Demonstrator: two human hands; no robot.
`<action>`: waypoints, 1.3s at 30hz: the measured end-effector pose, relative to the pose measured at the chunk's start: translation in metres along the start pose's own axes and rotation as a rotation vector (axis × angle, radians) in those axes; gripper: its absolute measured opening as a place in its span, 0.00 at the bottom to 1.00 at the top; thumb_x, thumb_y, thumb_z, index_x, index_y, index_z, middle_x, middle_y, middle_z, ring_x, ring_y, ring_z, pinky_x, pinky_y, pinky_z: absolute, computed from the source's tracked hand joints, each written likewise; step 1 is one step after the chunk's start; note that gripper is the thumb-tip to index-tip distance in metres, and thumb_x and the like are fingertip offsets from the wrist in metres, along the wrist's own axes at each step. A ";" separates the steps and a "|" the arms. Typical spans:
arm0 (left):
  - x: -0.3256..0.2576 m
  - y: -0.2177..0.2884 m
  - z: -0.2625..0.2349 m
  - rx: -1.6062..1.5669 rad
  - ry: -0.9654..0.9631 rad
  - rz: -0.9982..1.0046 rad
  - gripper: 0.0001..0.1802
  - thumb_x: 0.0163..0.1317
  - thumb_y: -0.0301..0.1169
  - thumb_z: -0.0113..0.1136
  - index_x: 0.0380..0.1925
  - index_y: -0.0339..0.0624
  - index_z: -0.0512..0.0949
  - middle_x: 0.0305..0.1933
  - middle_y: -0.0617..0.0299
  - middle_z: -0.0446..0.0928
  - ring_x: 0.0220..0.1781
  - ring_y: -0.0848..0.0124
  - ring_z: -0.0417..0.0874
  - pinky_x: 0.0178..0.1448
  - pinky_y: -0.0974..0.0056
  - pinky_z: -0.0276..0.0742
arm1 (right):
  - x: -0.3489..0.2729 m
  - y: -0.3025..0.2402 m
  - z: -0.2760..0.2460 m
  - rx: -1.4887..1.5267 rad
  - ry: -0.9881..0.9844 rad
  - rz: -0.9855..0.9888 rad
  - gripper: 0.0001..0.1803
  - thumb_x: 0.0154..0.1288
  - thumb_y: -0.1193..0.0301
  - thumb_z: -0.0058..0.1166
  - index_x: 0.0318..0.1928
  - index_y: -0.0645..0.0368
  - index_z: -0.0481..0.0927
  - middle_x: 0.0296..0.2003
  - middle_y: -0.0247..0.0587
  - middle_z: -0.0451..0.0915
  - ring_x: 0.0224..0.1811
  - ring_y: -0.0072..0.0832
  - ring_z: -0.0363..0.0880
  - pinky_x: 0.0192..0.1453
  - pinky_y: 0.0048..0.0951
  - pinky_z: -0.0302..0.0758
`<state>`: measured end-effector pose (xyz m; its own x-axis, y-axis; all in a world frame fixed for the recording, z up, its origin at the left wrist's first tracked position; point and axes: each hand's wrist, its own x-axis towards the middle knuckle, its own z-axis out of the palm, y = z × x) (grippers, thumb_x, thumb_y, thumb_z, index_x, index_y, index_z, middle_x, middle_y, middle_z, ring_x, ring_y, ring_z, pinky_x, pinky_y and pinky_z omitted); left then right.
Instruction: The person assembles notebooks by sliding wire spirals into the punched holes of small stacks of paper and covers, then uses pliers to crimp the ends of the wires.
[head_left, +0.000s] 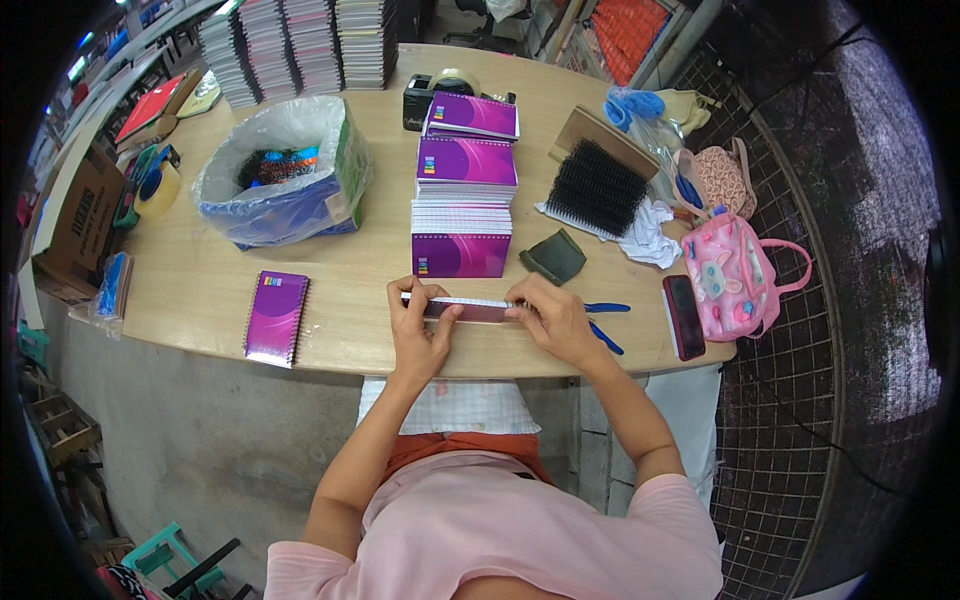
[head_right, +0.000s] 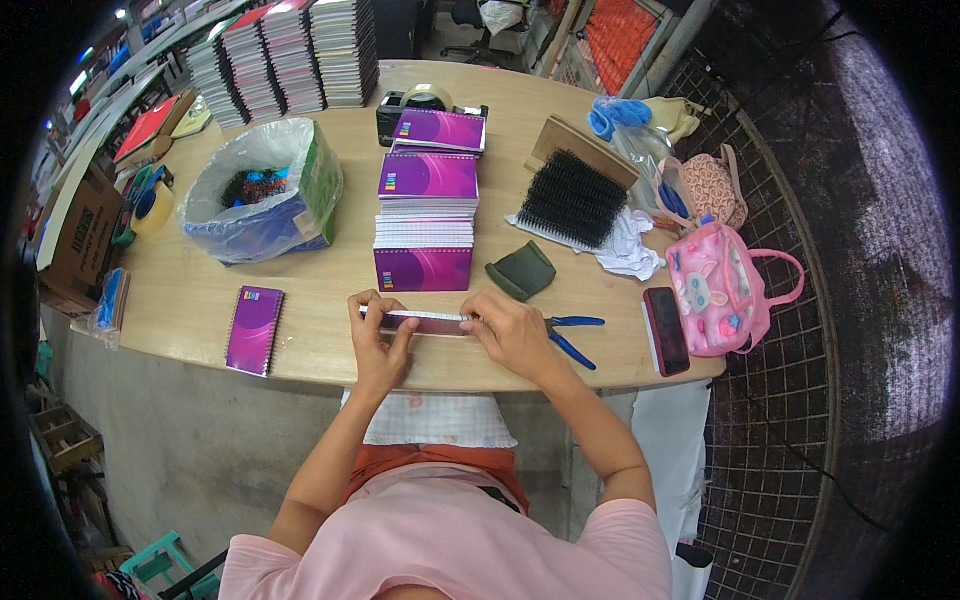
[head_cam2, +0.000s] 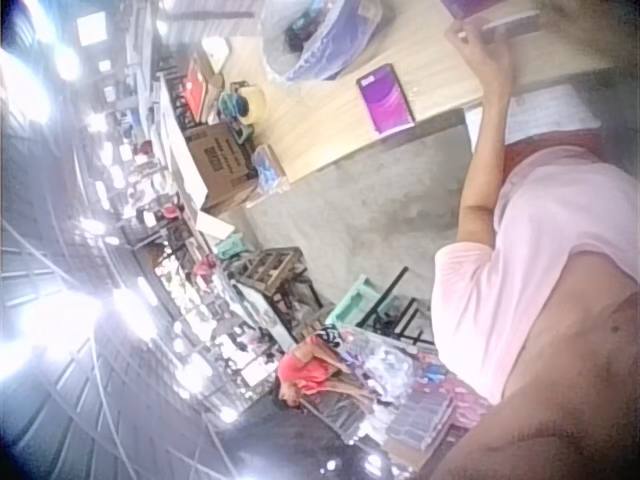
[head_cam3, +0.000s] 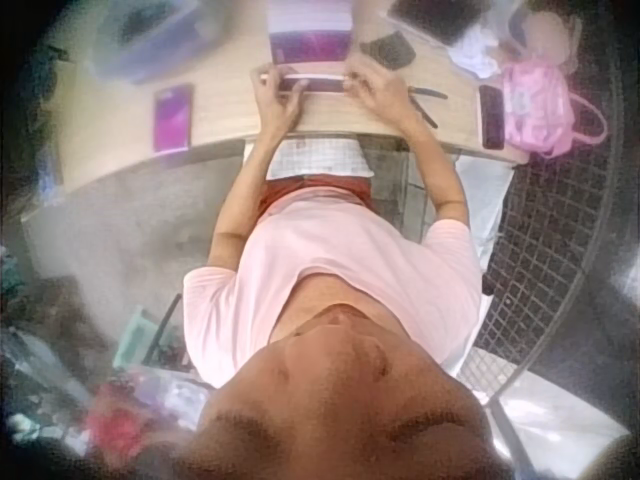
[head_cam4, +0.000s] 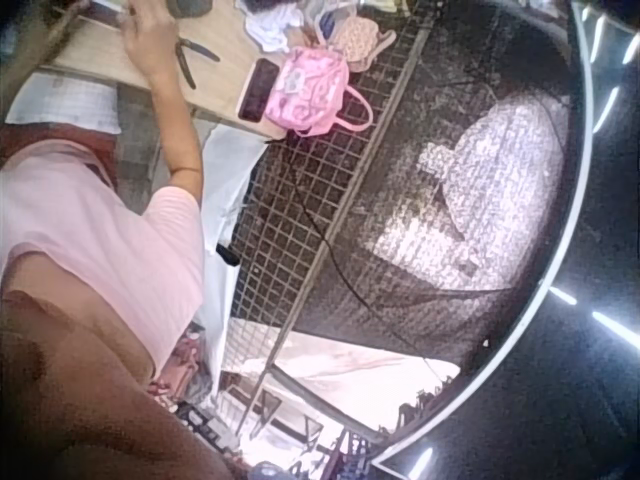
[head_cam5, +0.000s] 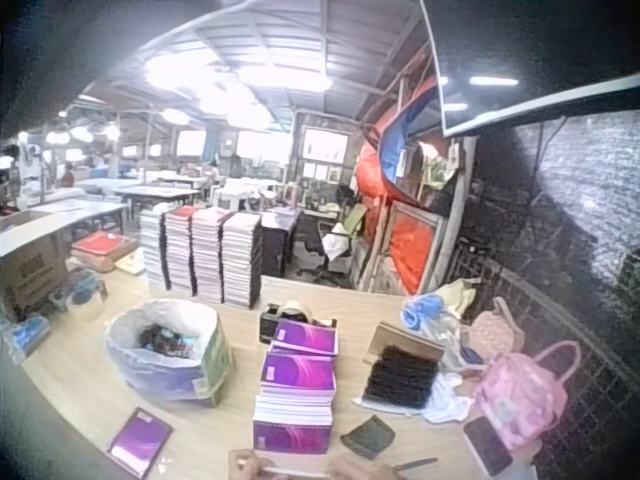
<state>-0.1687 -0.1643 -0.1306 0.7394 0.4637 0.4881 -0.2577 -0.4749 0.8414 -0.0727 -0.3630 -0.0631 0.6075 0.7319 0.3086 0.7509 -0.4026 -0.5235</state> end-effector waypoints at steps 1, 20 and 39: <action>0.000 0.000 0.000 -0.001 0.000 0.004 0.13 0.56 0.26 0.72 0.38 0.36 0.78 0.43 0.50 0.70 0.51 0.55 0.70 0.53 0.56 0.71 | 0.000 0.000 0.000 -0.003 0.011 -0.021 0.15 0.63 0.67 0.65 0.50 0.55 0.82 0.41 0.41 0.83 0.37 0.45 0.83 0.39 0.40 0.78; 0.002 0.005 0.001 -0.049 0.003 0.004 0.20 0.47 0.29 0.79 0.35 0.36 0.77 0.43 0.53 0.67 0.49 0.58 0.70 0.51 0.59 0.71 | 0.019 0.063 -0.016 -0.426 -0.043 0.224 0.25 0.64 0.52 0.63 0.57 0.51 0.84 0.63 0.55 0.72 0.64 0.55 0.69 0.64 0.52 0.69; 0.007 -0.006 0.006 -0.119 -0.141 0.073 0.32 0.38 0.33 0.85 0.39 0.40 0.72 0.41 0.56 0.70 0.46 0.57 0.72 0.50 0.55 0.71 | 0.027 0.031 -0.027 0.536 -0.355 0.121 0.25 0.68 0.55 0.59 0.50 0.66 0.86 0.53 0.49 0.83 0.54 0.38 0.81 0.63 0.34 0.72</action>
<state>-0.1579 -0.1630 -0.1338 0.7937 0.3176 0.5189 -0.3797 -0.4078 0.8304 -0.0264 -0.3702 -0.0495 0.4879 0.8729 -0.0102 0.3940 -0.2306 -0.8897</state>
